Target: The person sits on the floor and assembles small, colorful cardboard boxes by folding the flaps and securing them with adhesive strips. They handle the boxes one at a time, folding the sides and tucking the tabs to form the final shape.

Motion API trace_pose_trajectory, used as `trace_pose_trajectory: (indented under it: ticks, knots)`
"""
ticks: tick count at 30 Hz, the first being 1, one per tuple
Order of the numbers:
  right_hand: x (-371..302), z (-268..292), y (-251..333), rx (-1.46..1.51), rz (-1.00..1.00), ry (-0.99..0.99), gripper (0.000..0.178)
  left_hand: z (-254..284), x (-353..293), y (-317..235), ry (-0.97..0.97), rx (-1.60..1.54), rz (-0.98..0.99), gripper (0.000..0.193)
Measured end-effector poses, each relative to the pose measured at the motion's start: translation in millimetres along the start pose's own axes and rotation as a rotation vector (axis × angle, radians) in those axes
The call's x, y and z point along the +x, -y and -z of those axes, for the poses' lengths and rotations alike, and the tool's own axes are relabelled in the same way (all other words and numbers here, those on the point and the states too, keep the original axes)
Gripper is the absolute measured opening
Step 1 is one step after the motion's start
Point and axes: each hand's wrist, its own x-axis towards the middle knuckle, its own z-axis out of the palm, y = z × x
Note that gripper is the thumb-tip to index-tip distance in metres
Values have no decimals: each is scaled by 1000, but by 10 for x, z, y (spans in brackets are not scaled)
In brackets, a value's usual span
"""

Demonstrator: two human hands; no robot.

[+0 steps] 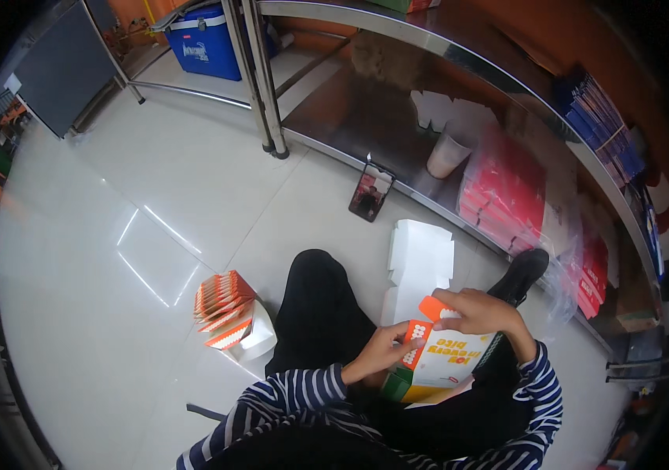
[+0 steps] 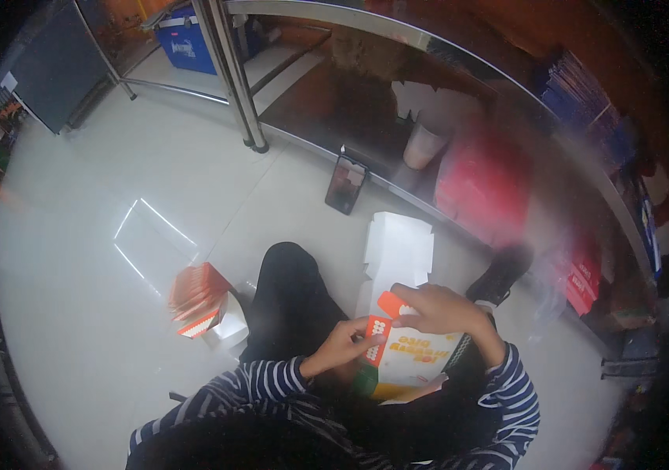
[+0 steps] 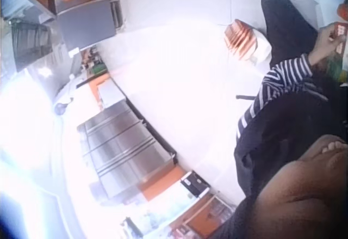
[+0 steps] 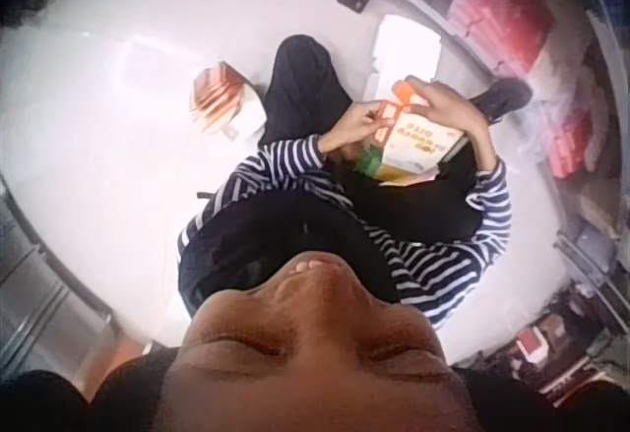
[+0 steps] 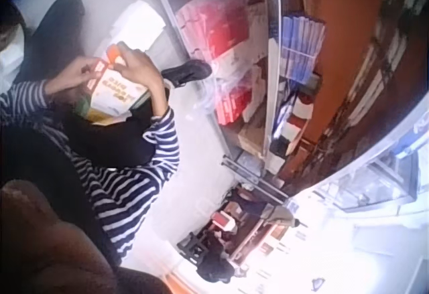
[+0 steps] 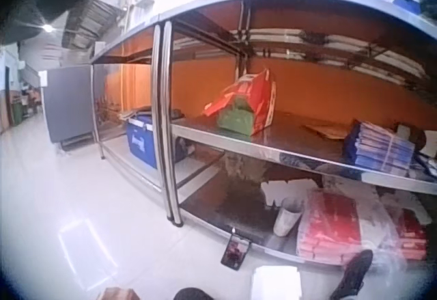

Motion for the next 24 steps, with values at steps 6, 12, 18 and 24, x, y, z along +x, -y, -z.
trace_pose_trajectory:
  ticks: [6,12,18,24]
  knots:
    - [118,-20,-111,25,22,-22,35,28,44,187,-63,-88,-12,29]
    - [213,-66,-468,147,-86,-113,47,1401,1299,79,-229,-1234,-377,52]
    - [353,-120,-869,159,-175,-78,62,1514,1393,136,-66,-1234,-172,64]
    - [484,-239,-1040,-77,-235,-156,56,1500,1295,213,10,-1261,-182,65]
